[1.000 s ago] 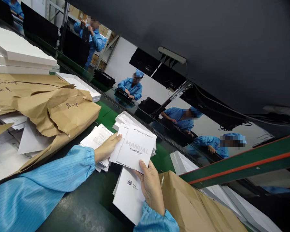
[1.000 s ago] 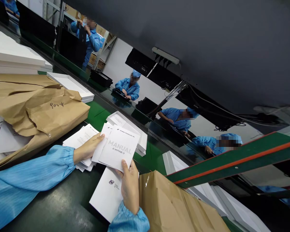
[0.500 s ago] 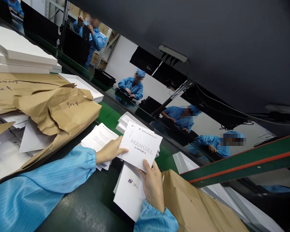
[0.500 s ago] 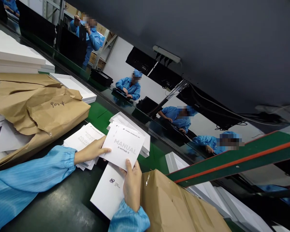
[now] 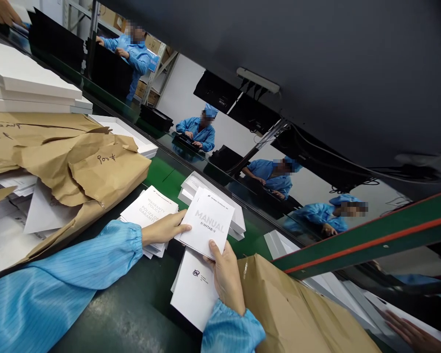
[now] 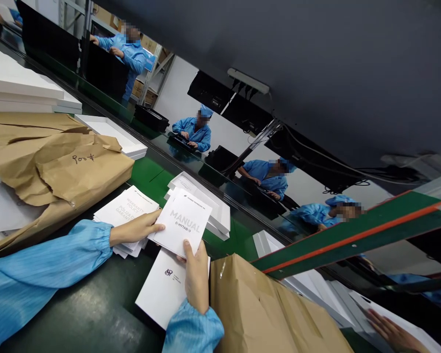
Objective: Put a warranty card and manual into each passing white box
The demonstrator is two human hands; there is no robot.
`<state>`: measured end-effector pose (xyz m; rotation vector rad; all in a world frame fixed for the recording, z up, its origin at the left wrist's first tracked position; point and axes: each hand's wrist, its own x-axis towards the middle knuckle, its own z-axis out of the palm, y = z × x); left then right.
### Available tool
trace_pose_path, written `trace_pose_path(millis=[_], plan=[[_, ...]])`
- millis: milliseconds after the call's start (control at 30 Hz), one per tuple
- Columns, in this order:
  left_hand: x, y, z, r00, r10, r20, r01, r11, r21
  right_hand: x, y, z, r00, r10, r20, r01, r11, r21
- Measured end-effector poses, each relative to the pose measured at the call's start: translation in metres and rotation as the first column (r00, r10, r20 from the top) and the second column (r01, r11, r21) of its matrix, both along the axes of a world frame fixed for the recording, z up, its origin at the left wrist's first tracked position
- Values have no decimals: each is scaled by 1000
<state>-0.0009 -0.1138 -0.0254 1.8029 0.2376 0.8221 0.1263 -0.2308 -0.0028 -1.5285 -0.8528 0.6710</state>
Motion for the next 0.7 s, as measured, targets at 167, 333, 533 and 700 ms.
trace_pose_path(millis=[167,333,533,700], plan=[[-1,0,2,996,-87,-18,86,996,-17,-1,0,0,999,26,32,-26,999,-25],[-3,0,3,985,-172,-27,172,985,14,-4,-2,0,998,-19,60,19,1000,1],[-3,2,3,993,-121,2,121,993,13,-9,-2,-1,998,54,10,-54,999,1],[-5,-3,4,971,-174,-166,183,982,41,-10,1,-6,995,-75,68,72,996,54]])
